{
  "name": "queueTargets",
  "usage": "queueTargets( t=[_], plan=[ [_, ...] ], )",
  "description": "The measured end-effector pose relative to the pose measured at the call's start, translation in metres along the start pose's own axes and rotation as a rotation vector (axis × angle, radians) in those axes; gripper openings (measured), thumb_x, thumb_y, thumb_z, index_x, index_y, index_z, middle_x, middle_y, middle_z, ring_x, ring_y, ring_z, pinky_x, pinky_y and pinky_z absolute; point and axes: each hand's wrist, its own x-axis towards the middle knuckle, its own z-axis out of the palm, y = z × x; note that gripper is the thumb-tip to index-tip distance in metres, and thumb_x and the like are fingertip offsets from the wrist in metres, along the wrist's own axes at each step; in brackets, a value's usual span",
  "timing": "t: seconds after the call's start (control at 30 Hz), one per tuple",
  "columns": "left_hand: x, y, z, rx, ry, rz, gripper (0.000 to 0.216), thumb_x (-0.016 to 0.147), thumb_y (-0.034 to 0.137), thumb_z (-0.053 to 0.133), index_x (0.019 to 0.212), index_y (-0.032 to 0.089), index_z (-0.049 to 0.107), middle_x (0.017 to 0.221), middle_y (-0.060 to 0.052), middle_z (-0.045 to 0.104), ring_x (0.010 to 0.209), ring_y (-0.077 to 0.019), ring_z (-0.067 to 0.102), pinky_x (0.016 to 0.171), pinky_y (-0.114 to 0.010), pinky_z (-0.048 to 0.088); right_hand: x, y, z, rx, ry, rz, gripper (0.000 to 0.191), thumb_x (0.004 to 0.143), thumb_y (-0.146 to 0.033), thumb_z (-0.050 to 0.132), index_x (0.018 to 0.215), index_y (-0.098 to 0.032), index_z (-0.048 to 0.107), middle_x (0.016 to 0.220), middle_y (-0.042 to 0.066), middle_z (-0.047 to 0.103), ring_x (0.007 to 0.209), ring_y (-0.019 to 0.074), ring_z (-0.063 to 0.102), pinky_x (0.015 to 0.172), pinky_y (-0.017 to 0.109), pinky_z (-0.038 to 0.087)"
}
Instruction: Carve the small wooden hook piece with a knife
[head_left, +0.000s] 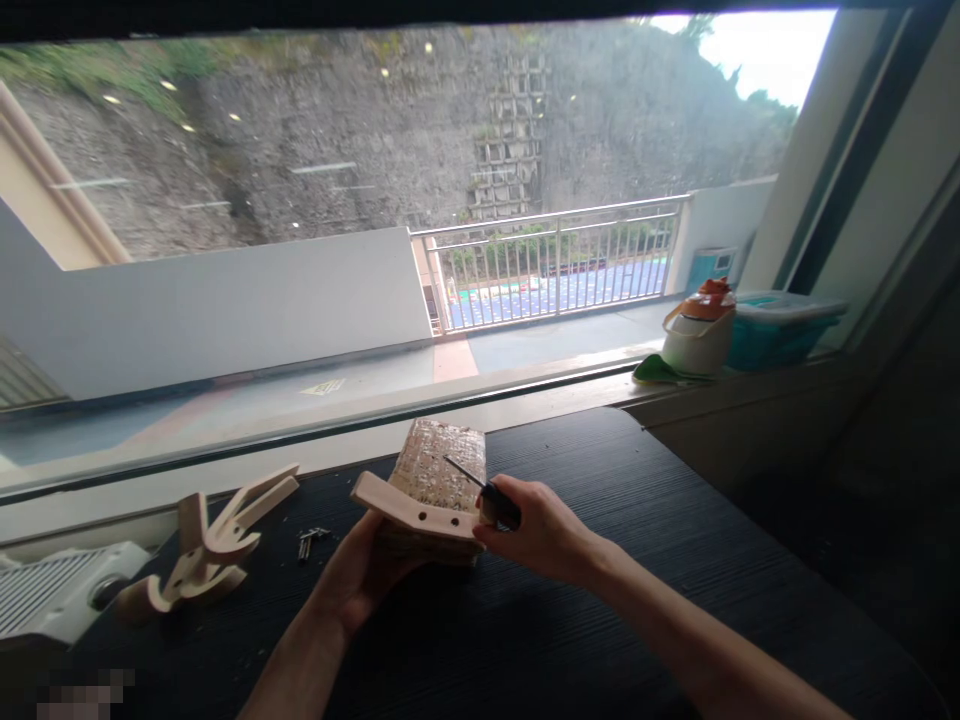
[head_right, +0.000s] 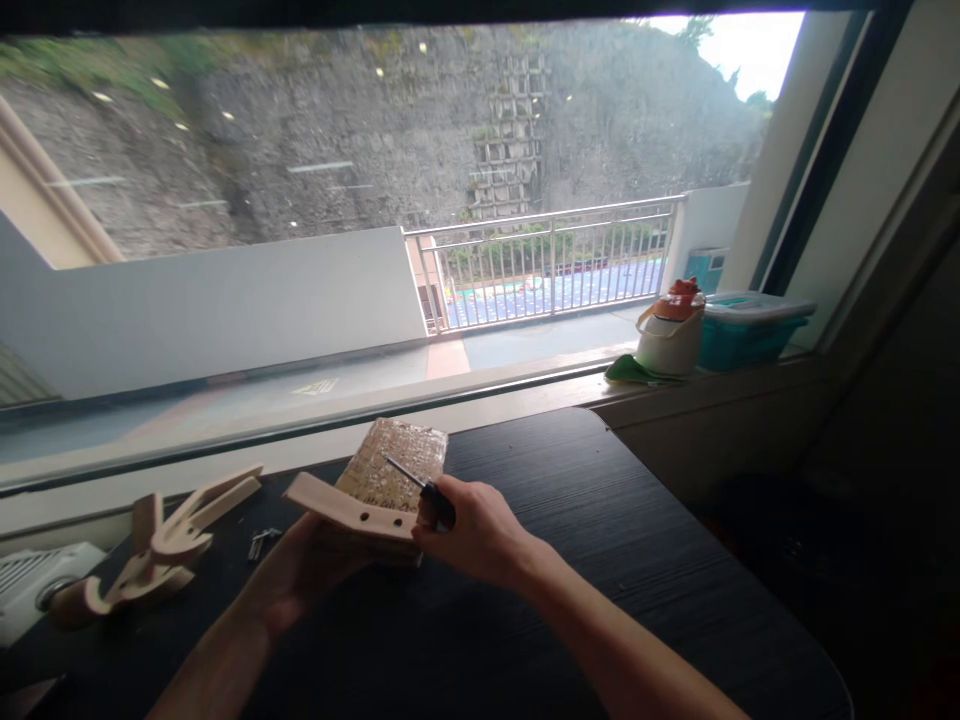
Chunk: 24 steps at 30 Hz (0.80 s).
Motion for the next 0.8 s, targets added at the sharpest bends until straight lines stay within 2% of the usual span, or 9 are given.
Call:
queueTargets(
  t=[0.13,0.3,0.57,0.63,0.73,0.8],
  plan=[
    [0.0035,-0.004,0.0,-0.042,0.053,0.065,0.016,0.081,0.013,0.052,0.091,0.009,0.063,0.081,-0.013,0.072,0.07,-0.0223,0.07,0.065,-0.034,0.058,0.0,0.0001,0.0027,-0.048,0.042,-0.083,0.009,0.071,-0.025,0.055,0.072,-0.017,0.052,0.06,-0.003,0.05,0.053,0.0071,0.037,0.051,0.02,0.029],
    [0.0065,-0.0054,0.0012,-0.052,0.112,0.091,0.013,0.079,0.011,0.054,0.089,0.01,0.062,0.075,-0.009,0.071,0.065,-0.0209,0.069,0.061,-0.032,0.058,0.0003,0.0013,0.0044,-0.055,0.043,-0.115,0.009,0.072,-0.024,0.055,0.07,-0.018,0.049,0.06,-0.003,0.05,0.052,0.0071,0.037,0.05,0.02,0.028],
    [0.0052,-0.0048,0.0003,-0.028,0.101,0.144,0.012,0.079,0.007,0.052,0.086,0.013,0.06,0.069,-0.006,0.07,0.058,-0.0176,0.068,0.056,-0.028,0.057,-0.0008,0.0024,0.0059,-0.073,0.024,-0.112,0.011,0.073,-0.027,0.057,0.072,-0.018,0.052,0.061,-0.003,0.05,0.053,0.0073,0.036,0.05,0.021,0.027],
    [0.0047,-0.0039,-0.0001,-0.029,0.109,0.167,0.011,0.078,0.007,0.053,0.085,0.013,0.059,0.067,-0.005,0.069,0.058,-0.0168,0.067,0.057,-0.028,0.057,-0.0009,0.0024,0.0046,-0.058,0.011,-0.083,0.013,0.074,-0.029,0.058,0.079,-0.017,0.055,0.062,-0.003,0.051,0.053,0.0077,0.038,0.051,0.021,0.028],
    [0.0052,-0.0005,-0.0021,-0.004,0.137,0.253,0.011,0.077,0.006,0.056,0.084,0.014,0.059,0.066,-0.002,0.068,0.056,-0.0148,0.066,0.054,-0.025,0.057,0.0001,0.0022,0.0006,0.04,-0.038,-0.004,0.037,0.073,-0.039,0.062,0.104,-0.019,0.056,0.066,-0.003,0.056,0.056,0.0095,0.044,0.053,0.022,0.032],
    [0.0066,0.0016,-0.0038,-0.01,0.136,0.329,0.015,0.076,0.006,0.057,0.087,0.015,0.06,0.069,-0.001,0.067,0.058,-0.0135,0.066,0.054,-0.023,0.056,0.0016,0.0026,-0.0019,0.156,-0.034,0.058,0.046,0.076,-0.046,0.059,0.113,-0.02,0.053,0.074,-0.001,0.06,0.063,0.0117,0.051,0.058,0.023,0.037]
  ],
)
